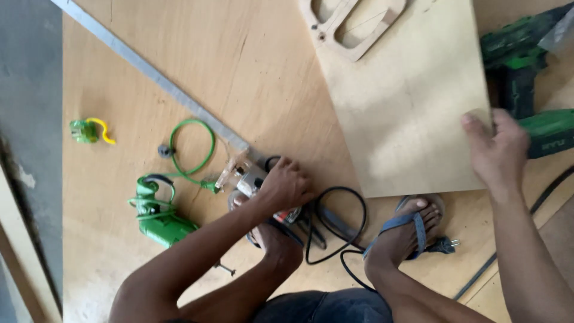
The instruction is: The person uses a handheld router to shape a small wooden piece, then places it on a larger wooden board. They use a cordless drill to drive screws into the board, securing the small piece in place. The person adjusts the position of the wooden piece and continues drilling.
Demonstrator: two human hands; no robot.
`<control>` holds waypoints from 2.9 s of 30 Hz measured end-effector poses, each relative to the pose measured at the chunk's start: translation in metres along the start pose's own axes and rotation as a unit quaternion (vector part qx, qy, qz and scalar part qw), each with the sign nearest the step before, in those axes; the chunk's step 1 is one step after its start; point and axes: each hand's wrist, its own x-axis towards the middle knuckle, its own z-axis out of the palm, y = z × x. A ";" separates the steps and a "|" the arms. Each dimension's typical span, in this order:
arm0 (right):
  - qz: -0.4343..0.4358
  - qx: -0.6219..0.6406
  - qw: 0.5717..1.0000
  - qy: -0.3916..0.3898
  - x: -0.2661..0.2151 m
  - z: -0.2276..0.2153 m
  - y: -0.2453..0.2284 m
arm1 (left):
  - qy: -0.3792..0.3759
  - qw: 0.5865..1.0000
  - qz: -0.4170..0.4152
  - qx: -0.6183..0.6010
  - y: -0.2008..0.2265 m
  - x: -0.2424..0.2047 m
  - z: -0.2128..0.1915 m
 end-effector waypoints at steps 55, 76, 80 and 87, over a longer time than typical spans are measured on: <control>-0.022 0.122 0.991 0.059 0.051 0.100 -0.037 | 0.239 0.844 -0.361 -0.318 -0.006 0.176 -0.066; -0.042 0.120 0.990 0.060 0.053 0.110 -0.025 | 0.361 0.784 -0.428 -0.267 0.013 0.206 -0.038; -0.070 0.165 0.977 0.115 0.051 0.126 -0.006 | 0.444 0.755 -0.424 -0.232 0.009 0.214 -0.029; -0.092 0.130 0.980 0.119 0.047 0.130 0.008 | 0.449 0.753 -0.425 -0.227 0.010 0.216 -0.029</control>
